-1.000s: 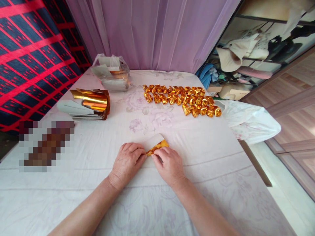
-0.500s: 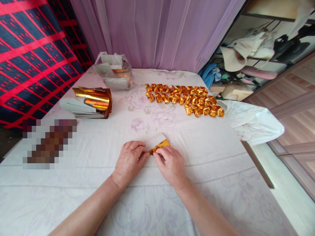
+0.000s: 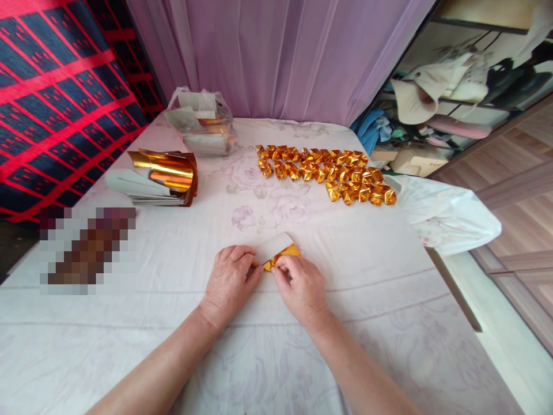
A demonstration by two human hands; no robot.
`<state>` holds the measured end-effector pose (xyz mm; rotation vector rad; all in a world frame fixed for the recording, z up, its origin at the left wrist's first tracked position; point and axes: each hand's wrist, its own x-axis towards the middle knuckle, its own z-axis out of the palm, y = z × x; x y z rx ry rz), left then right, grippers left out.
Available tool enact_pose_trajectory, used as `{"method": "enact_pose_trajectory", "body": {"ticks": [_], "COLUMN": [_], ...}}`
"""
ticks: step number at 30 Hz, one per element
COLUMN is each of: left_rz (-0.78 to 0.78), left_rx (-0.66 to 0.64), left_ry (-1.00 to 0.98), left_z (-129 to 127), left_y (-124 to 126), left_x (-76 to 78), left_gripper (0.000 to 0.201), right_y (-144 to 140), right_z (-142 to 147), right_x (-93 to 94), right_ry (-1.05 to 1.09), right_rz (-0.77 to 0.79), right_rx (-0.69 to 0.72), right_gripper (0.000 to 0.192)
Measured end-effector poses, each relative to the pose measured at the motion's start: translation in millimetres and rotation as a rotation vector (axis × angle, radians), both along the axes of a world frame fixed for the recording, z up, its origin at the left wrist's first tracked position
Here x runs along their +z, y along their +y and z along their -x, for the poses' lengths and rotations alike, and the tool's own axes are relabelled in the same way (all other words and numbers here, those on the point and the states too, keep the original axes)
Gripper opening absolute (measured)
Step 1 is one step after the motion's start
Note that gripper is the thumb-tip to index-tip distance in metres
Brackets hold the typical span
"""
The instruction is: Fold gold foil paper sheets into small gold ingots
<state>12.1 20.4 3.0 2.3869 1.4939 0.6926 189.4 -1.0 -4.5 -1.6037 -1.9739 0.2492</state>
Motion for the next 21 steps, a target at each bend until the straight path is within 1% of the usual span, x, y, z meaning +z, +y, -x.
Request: {"method": "enact_pose_trajectory", "body": {"ticks": [8, 21], "left_rz": [-0.023, -0.011], "left_rx": [0.014, 0.019], "left_ry": [0.002, 0.007], "left_z": [-0.9, -1.7], "left_y": [0.0, -0.2], "left_x": [0.5, -0.3], "left_gripper": [0.011, 0.008], "right_y": [0.1, 0.2], "right_z": [1.3, 1.4], "right_x": [-1.0, -2.4], "right_ry": [-0.013, -0.046], "right_rz": [-0.018, -0.017], "right_rx": [0.003, 0.0], "right_gripper": [0.014, 0.012]}}
